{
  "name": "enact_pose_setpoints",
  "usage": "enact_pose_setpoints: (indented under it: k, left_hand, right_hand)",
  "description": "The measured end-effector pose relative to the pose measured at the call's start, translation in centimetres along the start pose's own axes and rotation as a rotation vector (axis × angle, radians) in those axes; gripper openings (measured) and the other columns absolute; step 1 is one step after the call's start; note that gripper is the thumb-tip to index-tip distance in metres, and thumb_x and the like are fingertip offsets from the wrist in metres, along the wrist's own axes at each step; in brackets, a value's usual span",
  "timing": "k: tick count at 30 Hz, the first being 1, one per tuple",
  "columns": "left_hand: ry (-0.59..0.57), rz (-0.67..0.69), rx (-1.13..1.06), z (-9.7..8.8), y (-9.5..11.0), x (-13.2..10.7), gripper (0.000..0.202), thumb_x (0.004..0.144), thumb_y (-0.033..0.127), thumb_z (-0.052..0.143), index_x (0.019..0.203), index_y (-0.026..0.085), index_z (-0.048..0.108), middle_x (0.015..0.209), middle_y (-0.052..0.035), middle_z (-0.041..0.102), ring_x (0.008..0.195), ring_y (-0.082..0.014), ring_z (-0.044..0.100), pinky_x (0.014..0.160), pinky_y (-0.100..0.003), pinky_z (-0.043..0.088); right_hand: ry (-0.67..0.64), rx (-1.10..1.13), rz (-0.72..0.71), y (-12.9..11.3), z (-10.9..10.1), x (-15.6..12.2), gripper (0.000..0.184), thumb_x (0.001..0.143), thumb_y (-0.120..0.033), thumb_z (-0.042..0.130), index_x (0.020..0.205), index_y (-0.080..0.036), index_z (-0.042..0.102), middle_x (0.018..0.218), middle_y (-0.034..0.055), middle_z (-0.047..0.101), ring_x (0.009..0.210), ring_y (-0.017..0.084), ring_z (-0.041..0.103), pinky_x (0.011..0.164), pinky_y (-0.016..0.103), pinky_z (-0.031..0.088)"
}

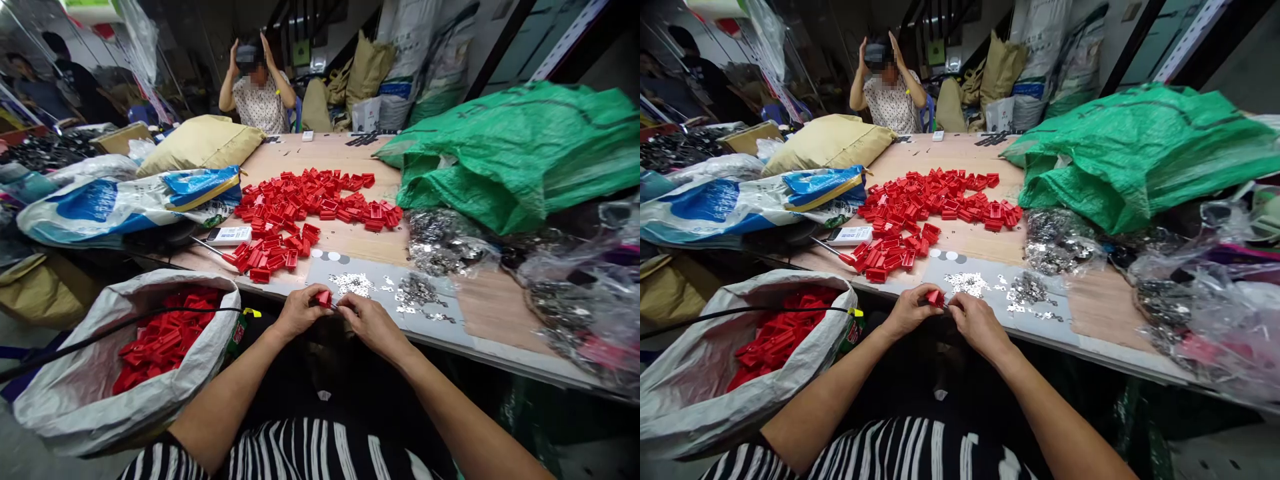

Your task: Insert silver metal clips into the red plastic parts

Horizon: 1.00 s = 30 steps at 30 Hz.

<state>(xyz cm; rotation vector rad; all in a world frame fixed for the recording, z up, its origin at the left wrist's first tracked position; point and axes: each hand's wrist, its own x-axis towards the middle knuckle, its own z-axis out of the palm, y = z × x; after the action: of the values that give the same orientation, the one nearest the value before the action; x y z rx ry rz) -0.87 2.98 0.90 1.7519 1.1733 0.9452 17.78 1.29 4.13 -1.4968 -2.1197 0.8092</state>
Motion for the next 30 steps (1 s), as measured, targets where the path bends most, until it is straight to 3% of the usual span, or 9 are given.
enact_pose_setpoints:
  k: [10, 20, 30]
  left_hand:
    - [-0.004, -0.003, -0.044, 0.1, -0.4, 0.1, 0.033, 0.066, 0.023, 0.074, 0.098, 0.021, 0.066, 0.092, 0.0001, 0.069, 0.085, -0.0162, 0.062, 0.082, -0.026, 0.046]
    - [-0.010, 0.001, -0.062, 0.0, -0.2, 0.0, 0.031, 0.068, 0.023, 0.074, 0.098, 0.020, 0.066, 0.089, -0.0005, 0.069, 0.084, -0.0166, 0.062, 0.080, -0.025, 0.046]
    - [0.053, -0.027, -0.052, 0.6, 0.7, -0.3, 0.030, 0.066, 0.021, 0.075, 0.096, 0.020, 0.069, 0.085, 0.0007, 0.069, 0.078, -0.0153, 0.061, 0.075, -0.022, 0.044]
  right_hand:
    - [-0.004, -0.090, 0.010, -0.5, 0.2, -0.1, 0.013, 0.086, -0.018, 0.047, 0.084, -0.022, 0.060, 0.085, 0.0034, 0.066, 0.079, 0.020, 0.060, 0.068, 0.029, 0.041]
    - [-0.014, -0.032, 0.006, 0.3, 0.4, 0.0, 0.015, 0.087, -0.023, 0.045, 0.082, -0.022, 0.059, 0.083, 0.0032, 0.065, 0.079, 0.021, 0.060, 0.068, 0.030, 0.041]
    - [-0.053, -0.312, 0.076, -1.2, 0.7, 0.4, 0.017, 0.088, -0.017, 0.042, 0.088, -0.021, 0.059, 0.087, 0.0051, 0.065, 0.081, 0.022, 0.062, 0.066, 0.029, 0.040]
